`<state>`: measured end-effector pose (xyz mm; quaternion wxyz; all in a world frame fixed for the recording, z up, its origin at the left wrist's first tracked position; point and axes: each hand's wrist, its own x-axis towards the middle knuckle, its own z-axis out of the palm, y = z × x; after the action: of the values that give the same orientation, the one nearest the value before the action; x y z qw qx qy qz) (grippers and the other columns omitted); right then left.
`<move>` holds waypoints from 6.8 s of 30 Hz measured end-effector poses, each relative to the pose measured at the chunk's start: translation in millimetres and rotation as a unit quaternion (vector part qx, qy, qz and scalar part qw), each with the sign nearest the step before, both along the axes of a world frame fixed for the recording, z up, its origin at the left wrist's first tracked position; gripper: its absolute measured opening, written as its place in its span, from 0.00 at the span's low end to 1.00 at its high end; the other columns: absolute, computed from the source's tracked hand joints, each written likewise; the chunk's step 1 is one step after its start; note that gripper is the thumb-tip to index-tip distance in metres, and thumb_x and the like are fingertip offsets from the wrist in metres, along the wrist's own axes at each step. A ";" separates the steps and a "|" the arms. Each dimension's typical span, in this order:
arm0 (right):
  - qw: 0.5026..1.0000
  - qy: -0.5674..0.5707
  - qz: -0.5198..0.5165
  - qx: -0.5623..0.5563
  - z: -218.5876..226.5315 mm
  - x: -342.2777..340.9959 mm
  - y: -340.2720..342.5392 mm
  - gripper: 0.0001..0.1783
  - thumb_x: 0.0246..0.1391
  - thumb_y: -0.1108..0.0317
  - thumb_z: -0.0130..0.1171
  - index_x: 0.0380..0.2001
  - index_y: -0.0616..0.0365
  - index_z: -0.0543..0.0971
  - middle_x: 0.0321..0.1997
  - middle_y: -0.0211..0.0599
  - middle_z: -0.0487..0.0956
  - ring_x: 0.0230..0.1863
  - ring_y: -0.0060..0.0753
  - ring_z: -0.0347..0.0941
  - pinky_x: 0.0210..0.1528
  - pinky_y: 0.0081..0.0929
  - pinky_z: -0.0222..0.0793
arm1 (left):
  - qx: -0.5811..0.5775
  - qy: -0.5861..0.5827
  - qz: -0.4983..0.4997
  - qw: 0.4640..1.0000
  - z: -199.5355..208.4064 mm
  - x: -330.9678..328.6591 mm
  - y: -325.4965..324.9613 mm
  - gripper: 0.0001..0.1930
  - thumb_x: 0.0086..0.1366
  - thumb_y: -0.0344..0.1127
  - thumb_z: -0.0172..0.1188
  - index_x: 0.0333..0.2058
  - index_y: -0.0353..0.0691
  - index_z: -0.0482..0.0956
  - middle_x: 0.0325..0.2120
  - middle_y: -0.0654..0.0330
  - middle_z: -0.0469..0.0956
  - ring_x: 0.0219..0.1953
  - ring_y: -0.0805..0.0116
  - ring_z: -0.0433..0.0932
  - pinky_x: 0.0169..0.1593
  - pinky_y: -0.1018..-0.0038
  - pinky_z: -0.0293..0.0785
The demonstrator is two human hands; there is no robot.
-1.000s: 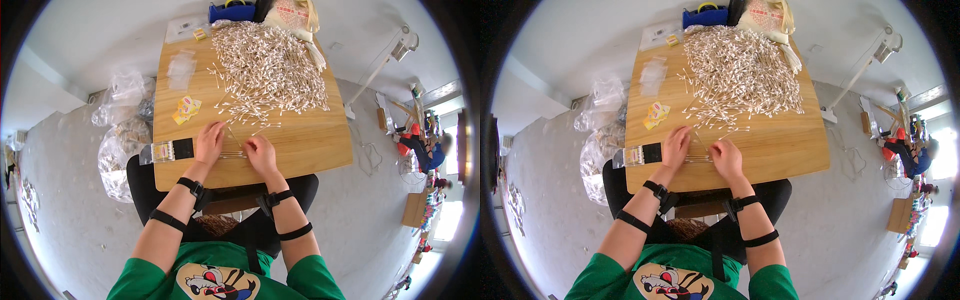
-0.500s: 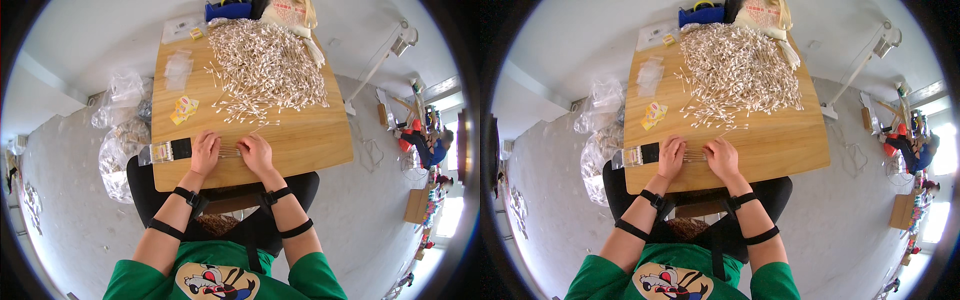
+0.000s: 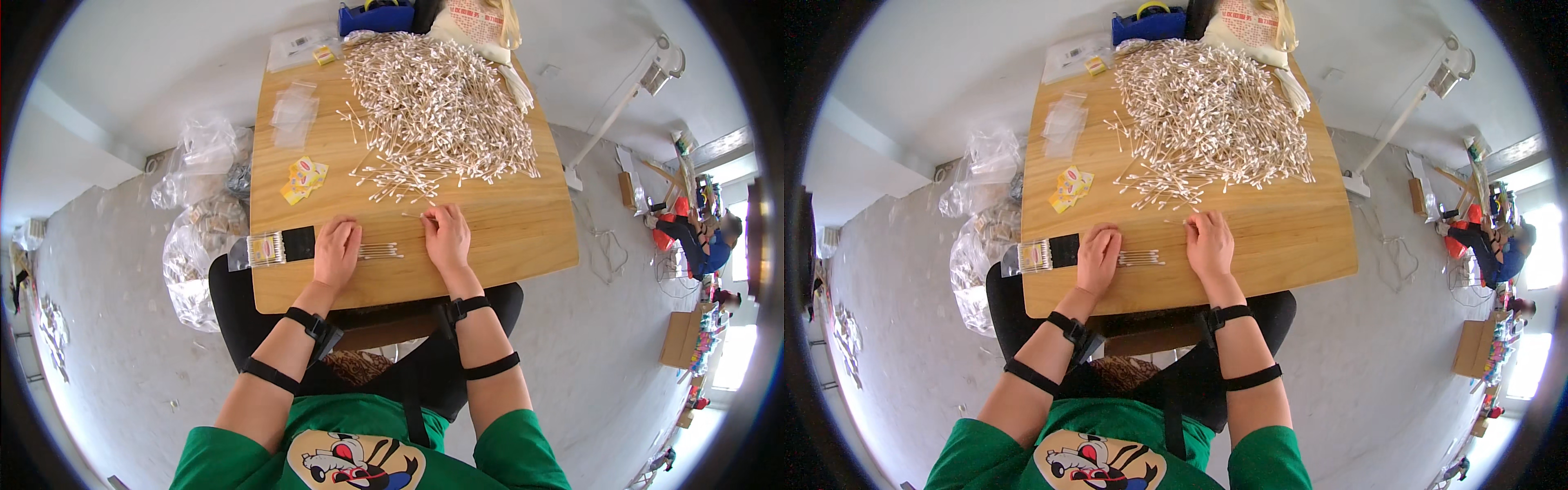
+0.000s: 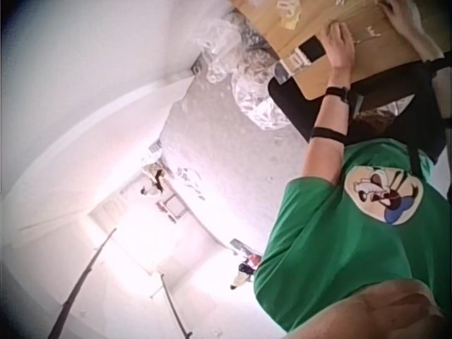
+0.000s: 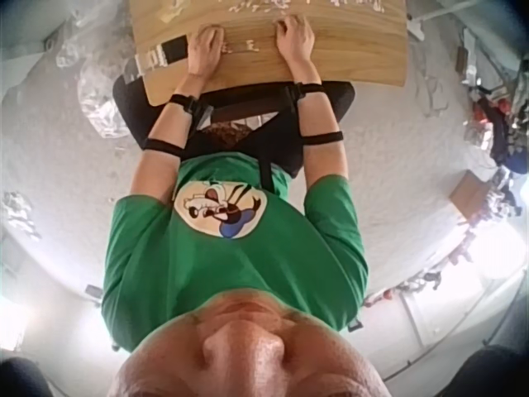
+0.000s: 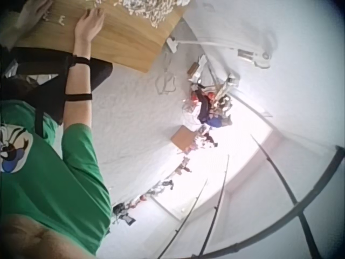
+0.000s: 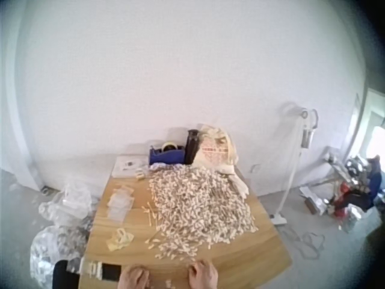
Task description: Sorting cotton swabs on a table and putting them into small plastic bags.
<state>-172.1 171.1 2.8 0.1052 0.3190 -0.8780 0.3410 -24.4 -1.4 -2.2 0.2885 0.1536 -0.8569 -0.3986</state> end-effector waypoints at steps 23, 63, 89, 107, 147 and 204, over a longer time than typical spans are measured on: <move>0.992 -0.092 0.081 0.005 6.8 16.5 -10.7 0.03 0.49 0.73 0.61 0.30 0.56 0.81 0.32 0.38 0.78 0.37 0.47 0.76 0.39 0.39 0.72 | -0.062 0.007 -0.015 0.998 -1.4 -11.8 -4.7 0.06 0.60 0.27 0.60 0.37 0.37 0.77 0.39 0.52 0.76 0.41 0.51 0.77 0.43 0.65 0.74; 0.994 -0.084 0.061 0.037 3.5 27.5 -24.0 0.04 0.50 0.68 0.63 0.27 0.55 0.78 0.31 0.39 0.77 0.35 0.48 0.75 0.37 0.42 0.71 | -0.018 -0.046 -0.007 0.999 -2.3 -18.7 -7.0 0.16 0.58 0.33 0.63 0.45 0.42 0.77 0.45 0.54 0.76 0.50 0.51 0.74 0.54 0.61 0.70; 0.991 -0.129 -0.005 0.041 8.9 2.6 -3.0 0.03 0.52 0.70 0.61 0.28 0.57 0.78 0.34 0.42 0.76 0.36 0.50 0.75 0.38 0.42 0.71 | -0.118 -0.072 0.124 0.983 -6.3 -9.5 -33.1 0.07 0.59 0.25 0.57 0.37 0.38 0.77 0.32 0.53 0.78 0.38 0.50 0.76 0.41 0.61 0.73; 0.959 -0.193 0.201 0.046 19.4 9.3 -26.5 0.05 0.53 0.69 0.62 0.33 0.56 0.82 0.34 0.38 0.78 0.37 0.47 0.76 0.38 0.37 0.72 | -0.063 -0.045 0.039 0.996 -5.3 8.7 -41.7 0.04 0.57 0.25 0.60 0.33 0.38 0.78 0.30 0.54 0.78 0.37 0.50 0.77 0.41 0.61 0.74; 0.994 -0.087 -0.003 -0.071 -0.9 2.8 -12.4 0.04 0.51 0.73 0.61 0.33 0.54 0.79 0.31 0.38 0.76 0.31 0.46 0.75 0.32 0.36 0.71 | -0.027 -0.157 0.054 0.986 3.3 -53.6 -42.5 0.04 0.57 0.32 0.63 0.30 0.39 0.79 0.31 0.54 0.77 0.36 0.50 0.78 0.38 0.59 0.74; 0.841 -0.359 0.046 -0.403 -8.2 54.3 -38.3 0.21 0.72 0.60 0.39 0.51 0.65 0.75 0.50 0.38 0.78 0.52 0.31 0.73 0.58 0.28 0.66 | 0.212 0.002 -0.023 0.977 2.7 -4.3 17.5 0.27 0.74 0.47 0.44 0.64 0.34 0.63 0.62 0.48 0.66 0.67 0.54 0.60 0.69 0.64 0.53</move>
<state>-117.8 132.8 -5.4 -0.1139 0.1439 -0.6238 0.7597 -28.7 16.1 0.5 0.2419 0.1903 -0.7553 -0.5785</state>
